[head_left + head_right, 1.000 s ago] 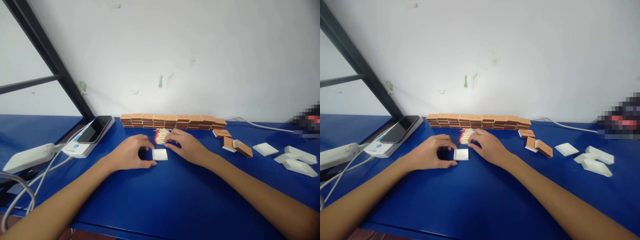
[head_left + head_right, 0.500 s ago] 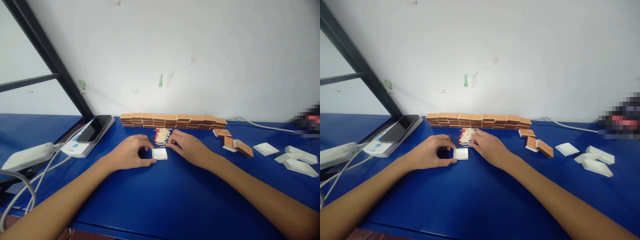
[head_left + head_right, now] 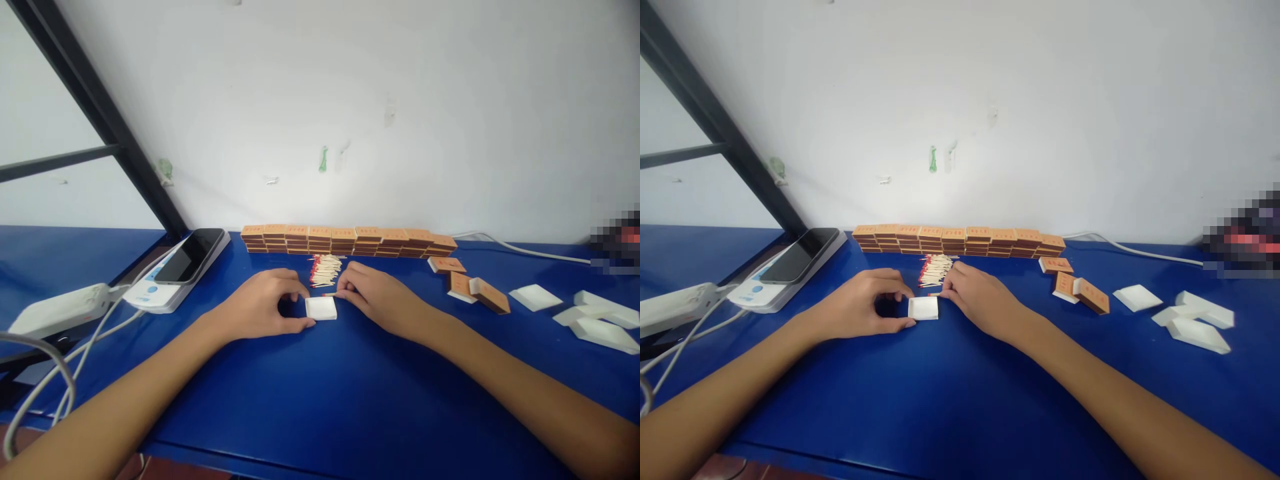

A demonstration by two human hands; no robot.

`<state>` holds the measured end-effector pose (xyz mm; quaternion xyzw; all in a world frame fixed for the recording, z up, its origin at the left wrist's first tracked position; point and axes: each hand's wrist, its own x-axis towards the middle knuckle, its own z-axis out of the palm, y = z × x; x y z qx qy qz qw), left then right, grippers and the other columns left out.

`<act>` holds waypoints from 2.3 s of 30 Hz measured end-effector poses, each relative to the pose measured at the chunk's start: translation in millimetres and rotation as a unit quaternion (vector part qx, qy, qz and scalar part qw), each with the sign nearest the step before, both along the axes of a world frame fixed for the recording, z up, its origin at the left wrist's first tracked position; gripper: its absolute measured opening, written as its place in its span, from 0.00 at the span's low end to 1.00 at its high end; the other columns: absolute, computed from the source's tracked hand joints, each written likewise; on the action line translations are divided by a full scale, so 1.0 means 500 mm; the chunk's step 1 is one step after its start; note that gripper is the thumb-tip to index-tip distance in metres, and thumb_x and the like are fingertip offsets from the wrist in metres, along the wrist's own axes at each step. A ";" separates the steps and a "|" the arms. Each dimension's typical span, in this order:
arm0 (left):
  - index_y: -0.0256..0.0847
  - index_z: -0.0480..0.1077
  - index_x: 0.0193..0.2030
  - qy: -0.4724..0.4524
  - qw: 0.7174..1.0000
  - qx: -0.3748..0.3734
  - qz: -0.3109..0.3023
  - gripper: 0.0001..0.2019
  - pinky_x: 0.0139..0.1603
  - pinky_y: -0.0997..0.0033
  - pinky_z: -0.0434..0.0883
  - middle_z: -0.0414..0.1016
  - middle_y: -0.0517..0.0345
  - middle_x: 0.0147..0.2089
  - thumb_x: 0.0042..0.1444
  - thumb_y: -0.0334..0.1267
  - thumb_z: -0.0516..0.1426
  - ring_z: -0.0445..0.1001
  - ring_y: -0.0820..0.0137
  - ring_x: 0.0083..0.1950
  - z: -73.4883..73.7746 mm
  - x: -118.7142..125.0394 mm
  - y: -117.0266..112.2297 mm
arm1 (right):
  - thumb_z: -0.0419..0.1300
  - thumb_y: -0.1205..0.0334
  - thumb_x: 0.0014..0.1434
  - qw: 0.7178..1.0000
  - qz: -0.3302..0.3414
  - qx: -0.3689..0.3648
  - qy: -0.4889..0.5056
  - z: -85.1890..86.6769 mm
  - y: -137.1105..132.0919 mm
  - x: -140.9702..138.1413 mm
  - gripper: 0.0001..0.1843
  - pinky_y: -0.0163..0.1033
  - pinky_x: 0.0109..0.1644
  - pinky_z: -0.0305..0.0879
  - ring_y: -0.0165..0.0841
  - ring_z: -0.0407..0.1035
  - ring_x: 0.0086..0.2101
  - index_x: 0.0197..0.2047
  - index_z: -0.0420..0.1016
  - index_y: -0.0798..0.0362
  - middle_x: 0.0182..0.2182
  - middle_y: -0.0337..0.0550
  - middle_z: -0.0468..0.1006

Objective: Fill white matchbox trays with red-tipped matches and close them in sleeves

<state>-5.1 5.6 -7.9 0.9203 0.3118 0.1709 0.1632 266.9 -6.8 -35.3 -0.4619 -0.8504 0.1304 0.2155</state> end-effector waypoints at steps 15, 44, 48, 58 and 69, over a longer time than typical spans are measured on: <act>0.42 0.81 0.46 0.001 1.000 -0.011 0.004 0.15 0.39 0.67 0.71 0.75 0.58 0.39 0.57 0.48 0.69 0.73 0.69 0.38 0.002 0.003 0.002 | 0.55 0.66 0.74 0.996 0.043 0.063 0.048 -0.023 0.009 -0.016 0.11 0.44 0.50 0.68 0.38 0.72 0.45 0.52 0.78 0.50 0.45 0.46 0.75; 0.41 0.81 0.48 -0.005 1.000 0.009 -0.008 0.15 0.38 0.67 0.71 0.75 0.57 0.38 0.58 0.47 0.69 0.74 0.69 0.37 0.002 0.007 -0.009 | 0.59 0.60 0.72 0.997 0.016 0.014 0.070 0.011 -0.037 -0.047 0.08 0.40 0.40 0.66 0.34 0.71 0.35 0.39 0.74 0.49 0.38 0.42 0.76; 0.41 0.81 0.47 0.000 1.000 0.005 0.000 0.15 0.37 0.68 0.71 0.75 0.57 0.38 0.57 0.47 0.69 0.73 0.69 0.36 0.002 0.006 -0.006 | 0.55 0.64 0.74 0.994 0.021 0.078 0.075 -0.017 -0.007 -0.034 0.09 0.46 0.50 0.70 0.40 0.71 0.45 0.49 0.77 0.49 0.44 0.47 0.77; 0.41 0.81 0.47 0.010 1.000 -0.003 0.007 0.15 0.38 0.67 0.71 0.75 0.58 0.38 0.57 0.47 0.70 0.73 0.69 0.37 0.007 0.009 -0.008 | 0.56 0.63 0.73 0.995 0.005 0.093 0.036 -0.039 0.006 -0.025 0.10 0.51 0.53 0.70 0.43 0.70 0.48 0.52 0.77 0.50 0.45 0.50 0.76; 0.41 0.81 0.47 0.001 1.000 0.001 0.001 0.15 0.38 0.67 0.71 0.75 0.58 0.38 0.58 0.47 0.69 0.73 0.70 0.36 0.004 0.006 -0.006 | 0.58 0.63 0.71 0.996 -0.014 0.089 0.027 -0.037 0.012 -0.020 0.09 0.52 0.53 0.70 0.45 0.71 0.47 0.52 0.77 0.51 0.45 0.50 0.77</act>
